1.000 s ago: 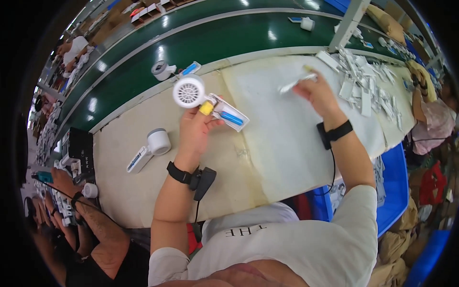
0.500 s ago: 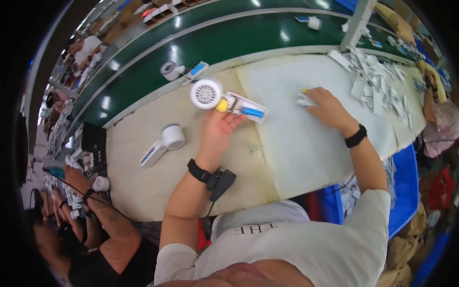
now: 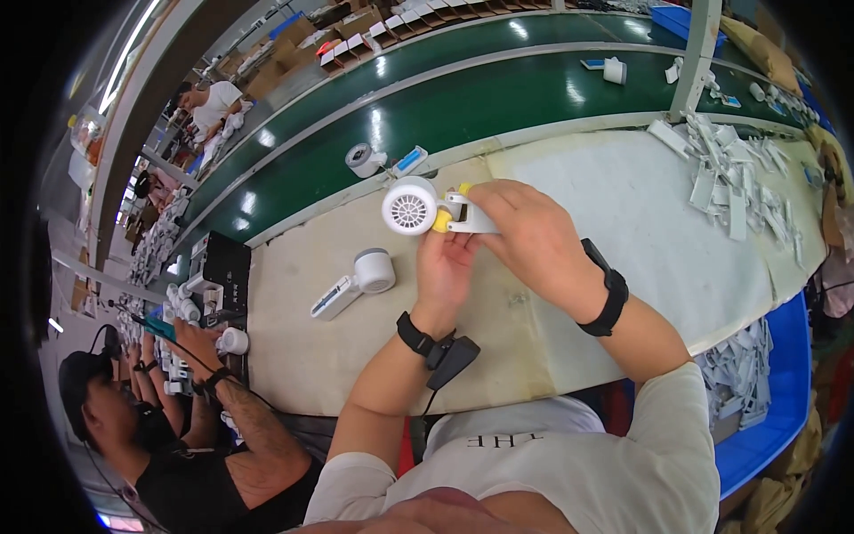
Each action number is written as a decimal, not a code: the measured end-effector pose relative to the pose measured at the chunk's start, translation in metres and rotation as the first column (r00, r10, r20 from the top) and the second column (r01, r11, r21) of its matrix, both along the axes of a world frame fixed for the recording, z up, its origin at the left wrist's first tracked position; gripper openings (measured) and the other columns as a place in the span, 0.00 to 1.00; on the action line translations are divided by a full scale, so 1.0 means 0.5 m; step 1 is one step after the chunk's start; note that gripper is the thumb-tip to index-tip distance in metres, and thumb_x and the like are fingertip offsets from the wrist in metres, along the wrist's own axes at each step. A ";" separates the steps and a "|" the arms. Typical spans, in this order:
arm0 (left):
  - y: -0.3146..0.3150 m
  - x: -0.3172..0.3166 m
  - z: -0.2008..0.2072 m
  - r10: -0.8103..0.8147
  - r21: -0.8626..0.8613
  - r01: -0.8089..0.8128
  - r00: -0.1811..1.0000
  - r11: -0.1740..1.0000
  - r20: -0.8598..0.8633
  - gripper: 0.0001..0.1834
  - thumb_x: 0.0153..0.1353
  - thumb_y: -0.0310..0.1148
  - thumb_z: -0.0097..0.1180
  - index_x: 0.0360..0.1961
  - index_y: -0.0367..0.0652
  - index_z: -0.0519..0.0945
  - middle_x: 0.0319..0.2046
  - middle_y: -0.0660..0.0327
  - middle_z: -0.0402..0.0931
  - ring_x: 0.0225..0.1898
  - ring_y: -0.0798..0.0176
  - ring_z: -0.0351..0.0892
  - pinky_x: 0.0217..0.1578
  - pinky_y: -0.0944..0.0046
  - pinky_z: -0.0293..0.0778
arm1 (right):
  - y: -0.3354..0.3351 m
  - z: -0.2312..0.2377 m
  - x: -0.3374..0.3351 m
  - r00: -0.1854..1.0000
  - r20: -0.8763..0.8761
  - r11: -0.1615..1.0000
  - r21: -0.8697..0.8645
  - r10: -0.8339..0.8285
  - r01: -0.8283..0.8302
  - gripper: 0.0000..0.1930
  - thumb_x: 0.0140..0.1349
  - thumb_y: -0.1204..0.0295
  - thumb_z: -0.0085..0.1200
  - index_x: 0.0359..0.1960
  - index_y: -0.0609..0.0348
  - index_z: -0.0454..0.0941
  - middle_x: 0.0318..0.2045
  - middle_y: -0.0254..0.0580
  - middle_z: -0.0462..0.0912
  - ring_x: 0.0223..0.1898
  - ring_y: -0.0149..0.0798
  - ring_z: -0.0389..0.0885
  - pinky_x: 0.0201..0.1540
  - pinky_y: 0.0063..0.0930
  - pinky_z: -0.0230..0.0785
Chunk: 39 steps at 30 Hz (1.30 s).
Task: The person assembles handheld fans by fitting a fan head and battery into a plastic housing before snapping on a cover. They then place the completed fan onto a conveyor belt and reach for the next set of components.
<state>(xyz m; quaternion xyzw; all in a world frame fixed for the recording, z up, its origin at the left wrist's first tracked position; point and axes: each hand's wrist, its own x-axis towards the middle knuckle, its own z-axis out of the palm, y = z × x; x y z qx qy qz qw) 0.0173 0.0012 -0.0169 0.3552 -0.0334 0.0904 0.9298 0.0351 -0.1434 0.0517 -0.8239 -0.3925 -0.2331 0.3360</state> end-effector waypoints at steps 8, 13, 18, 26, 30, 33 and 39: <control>-0.004 -0.004 0.002 -0.041 -0.058 0.040 0.999 0.998 -0.018 0.20 0.64 0.36 0.46 0.55 0.41 0.65 0.50 0.61 0.69 0.50 0.66 0.71 0.47 0.64 0.70 | 0.027 -0.025 0.003 0.995 0.075 0.997 -0.032 -0.073 0.075 0.25 0.41 0.77 0.62 0.46 0.57 0.73 0.44 0.46 0.77 0.49 0.47 0.74 0.49 0.34 0.69; -0.011 0.004 0.006 0.201 0.092 -0.198 0.979 0.976 -0.028 0.19 0.62 0.32 0.50 0.53 0.39 0.66 0.47 0.60 0.71 0.47 0.66 0.72 0.46 0.65 0.70 | 0.050 -0.040 0.000 0.950 0.285 0.989 -0.034 -0.127 0.142 0.25 0.42 0.71 0.62 0.47 0.58 0.73 0.43 0.44 0.77 0.49 0.47 0.74 0.48 0.34 0.70; 0.010 -0.019 0.085 0.189 0.134 -0.206 0.973 0.969 0.133 0.18 0.60 0.28 0.51 0.51 0.35 0.68 0.47 0.55 0.72 0.48 0.59 0.73 0.50 0.60 0.69 | -0.017 -0.016 0.024 0.949 -0.283 0.975 0.207 0.137 -0.079 0.20 0.51 0.67 0.59 0.45 0.63 0.72 0.39 0.42 0.78 0.40 0.37 0.77 0.42 0.28 0.70; 0.012 -0.045 0.112 0.146 0.098 -0.174 0.959 0.980 0.243 0.17 0.59 0.27 0.52 0.50 0.34 0.69 0.46 0.52 0.73 0.49 0.53 0.73 0.53 0.54 0.68 | -0.031 -0.007 -0.009 0.538 -0.701 0.872 0.465 0.468 -0.154 0.12 0.57 0.65 0.54 0.34 0.63 0.73 0.24 0.34 0.74 0.24 0.26 0.71 0.26 0.22 0.65; 0.011 -0.063 0.140 0.074 0.031 -0.083 0.973 0.996 0.220 0.16 0.59 0.28 0.52 0.48 0.34 0.70 0.41 0.52 0.75 0.46 0.55 0.75 0.48 0.57 0.71 | -0.030 -0.013 -0.022 0.877 -0.333 0.924 0.280 0.347 -0.260 0.14 0.55 0.63 0.55 0.26 0.64 0.73 0.17 0.41 0.72 0.19 0.33 0.70 0.24 0.25 0.63; 0.038 -0.065 0.136 0.036 0.255 -0.064 0.993 0.965 0.110 0.12 0.59 0.29 0.50 0.44 0.37 0.74 0.39 0.55 0.76 0.40 0.58 0.77 0.42 0.61 0.73 | -0.007 -0.044 -0.016 0.878 -0.366 0.951 0.105 0.309 -0.291 0.14 0.53 0.63 0.56 0.27 0.64 0.73 0.17 0.45 0.73 0.18 0.40 0.70 0.25 0.27 0.64; 0.202 -0.173 0.104 0.099 0.954 -0.120 0.983 -0.276 0.152 0.13 0.40 0.32 0.58 0.32 0.45 0.80 0.44 0.55 0.74 0.52 0.45 0.67 0.50 0.48 0.63 | 0.017 -0.092 0.038 0.731 -0.612 0.826 -0.215 0.303 -0.522 0.13 0.52 0.66 0.55 0.35 0.63 0.75 0.23 0.45 0.77 0.25 0.40 0.75 0.31 0.27 0.68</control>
